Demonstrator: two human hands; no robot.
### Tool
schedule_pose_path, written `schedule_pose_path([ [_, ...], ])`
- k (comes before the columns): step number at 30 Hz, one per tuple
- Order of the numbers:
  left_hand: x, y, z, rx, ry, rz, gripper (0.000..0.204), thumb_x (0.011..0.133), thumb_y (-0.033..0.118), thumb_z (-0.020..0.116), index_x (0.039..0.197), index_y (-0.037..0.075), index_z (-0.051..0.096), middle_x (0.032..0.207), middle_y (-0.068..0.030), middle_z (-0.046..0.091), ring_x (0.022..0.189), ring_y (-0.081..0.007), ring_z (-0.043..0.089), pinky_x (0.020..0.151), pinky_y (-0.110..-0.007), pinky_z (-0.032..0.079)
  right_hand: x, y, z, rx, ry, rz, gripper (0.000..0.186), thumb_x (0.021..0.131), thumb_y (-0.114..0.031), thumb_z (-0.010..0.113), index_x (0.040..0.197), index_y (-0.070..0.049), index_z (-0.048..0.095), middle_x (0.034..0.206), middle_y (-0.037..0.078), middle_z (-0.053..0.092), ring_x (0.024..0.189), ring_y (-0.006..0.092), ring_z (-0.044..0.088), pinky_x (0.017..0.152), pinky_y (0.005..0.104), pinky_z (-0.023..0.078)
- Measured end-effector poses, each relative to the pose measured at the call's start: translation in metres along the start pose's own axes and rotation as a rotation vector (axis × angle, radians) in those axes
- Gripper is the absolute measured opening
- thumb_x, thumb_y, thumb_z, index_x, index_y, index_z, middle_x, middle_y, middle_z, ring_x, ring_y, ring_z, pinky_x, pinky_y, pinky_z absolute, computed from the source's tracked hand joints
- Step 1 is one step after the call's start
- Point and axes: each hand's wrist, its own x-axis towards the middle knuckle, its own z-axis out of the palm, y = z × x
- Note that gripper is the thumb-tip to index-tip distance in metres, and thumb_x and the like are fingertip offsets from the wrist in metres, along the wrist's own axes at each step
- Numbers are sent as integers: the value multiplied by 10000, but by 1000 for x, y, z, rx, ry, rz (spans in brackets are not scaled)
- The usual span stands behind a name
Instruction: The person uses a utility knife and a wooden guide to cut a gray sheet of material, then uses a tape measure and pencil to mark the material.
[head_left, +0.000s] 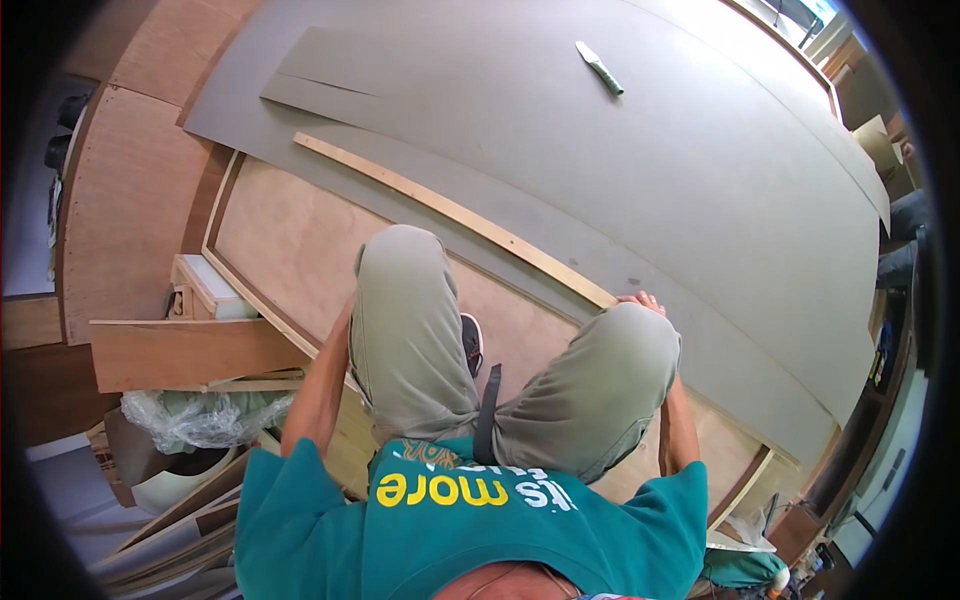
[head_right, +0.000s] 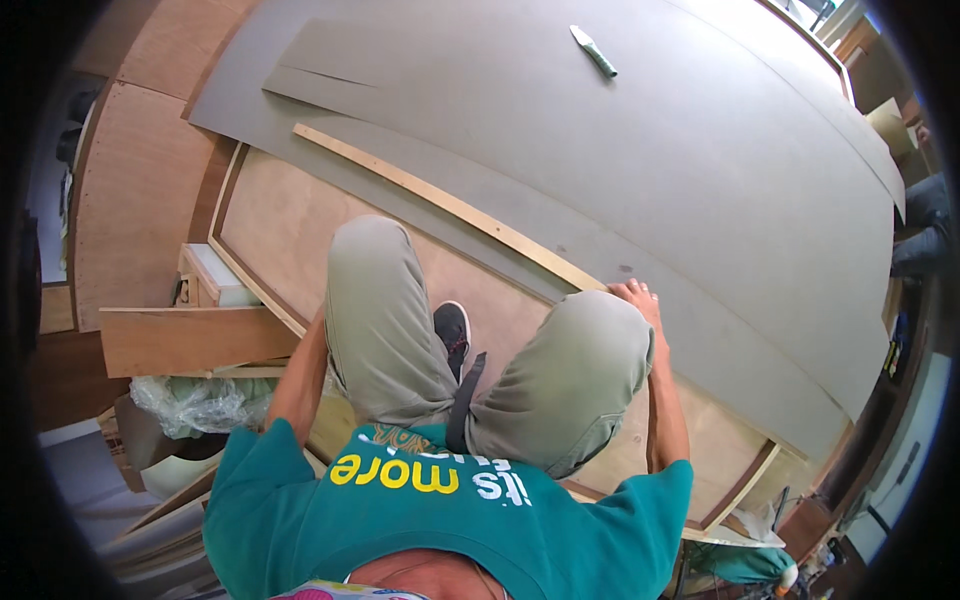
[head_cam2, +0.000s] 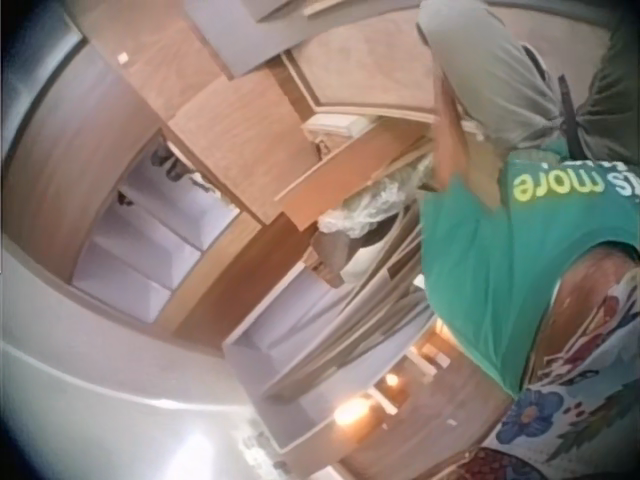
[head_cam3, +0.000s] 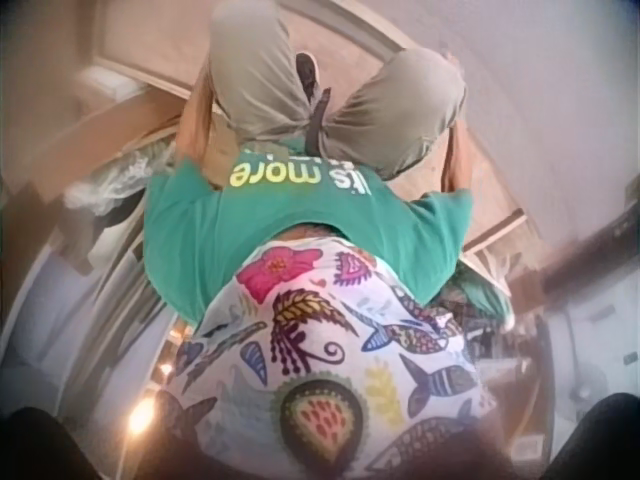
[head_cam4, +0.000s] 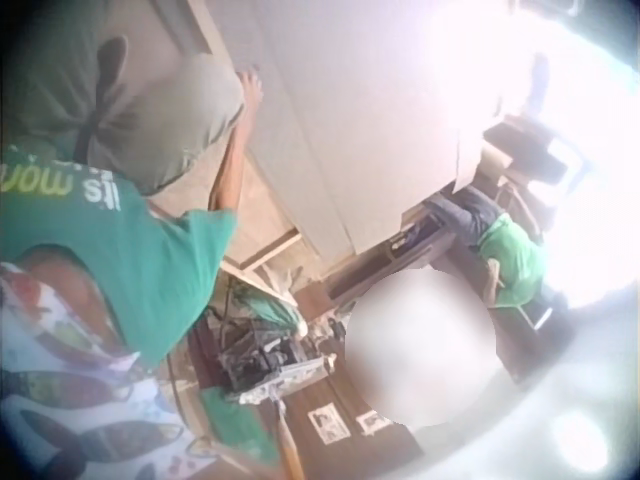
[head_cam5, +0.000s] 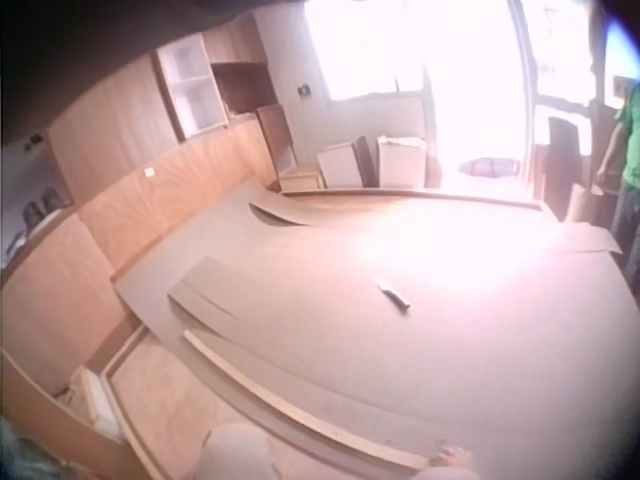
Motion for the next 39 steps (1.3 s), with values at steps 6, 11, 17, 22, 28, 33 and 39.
schedule_pose_path([
  [6, 74, 108, 108, 422, -408, 88, 991, 729, 131, 818, 1541, 103, 250, 1430, -215, 433, 1382, -324, 380, 1139, -446, 305, 46, -43, -35, 656, 200, 8, 509, 871, -338, 701, 1302, -102, 568, 1188, 126, 610, 1059, 279, 596, 860, 408, 498],
  [11, 86, 162, 199, 594, -696, 117, 1148, 662, 198, 852, 1564, 101, 150, 1441, -238, 431, 1392, -370, 365, 1155, -471, 288, 122, -119, -44, 1434, 62, 83, 486, 983, -341, 591, 1373, -65, 504, 1199, 113, 605, 1081, 189, 594, 898, 368, 502],
  [17, 71, 173, 251, 668, -770, 135, 1145, 642, 137, 852, 1554, 58, 166, 1406, -227, 478, 1340, -337, 426, 1165, -465, 269, 121, -107, -55, 1641, 38, 99, 430, 933, -370, 661, 1236, -79, 566, 1119, 56, 607, 1042, 151, 578, 846, 337, 495],
  [22, 49, 175, 275, 812, -912, 62, 1101, 649, 99, 842, 1543, 48, 201, 1389, -230, 490, 1347, -340, 415, 1161, -457, 262, 103, -77, -57, 1635, -101, 146, 243, 868, -237, 748, 1013, -109, 600, 972, 16, 610, 903, 113, 568, 756, 285, 472],
  [28, 59, 159, 283, 703, -1022, -115, 1008, 702, 61, 803, 1539, 143, 249, 1200, -123, 545, 1208, -238, 496, 1084, -392, 345, 112, -9, -133, 1798, 173, 71, 118, 794, -74, 756, 837, -69, 646, 706, 3, 577, 580, 111, 517, 542, 269, 446],
  [33, 64, 86, 264, -83, -1157, -725, 608, 821, 123, 698, 1369, 100, 437, 1128, -125, 611, 1049, -231, 622, 852, -370, 520, 156, 58, -249, 1608, 529, 33, 114, 866, -150, 720, 834, -52, 670, 662, -29, 518, 592, 71, 468, 519, 221, 368],
  [39, 116, 35, 250, 49, -1037, -510, 522, 842, 136, 665, 1320, 90, 460, 1084, -127, 620, 1002, -237, 632, 821, -377, 526, 186, 86, -261, 1487, 609, 193, 70, 889, -99, 692, 928, -59, 650, 721, -19, 547, 586, 61, 479, 518, 215, 400],
])
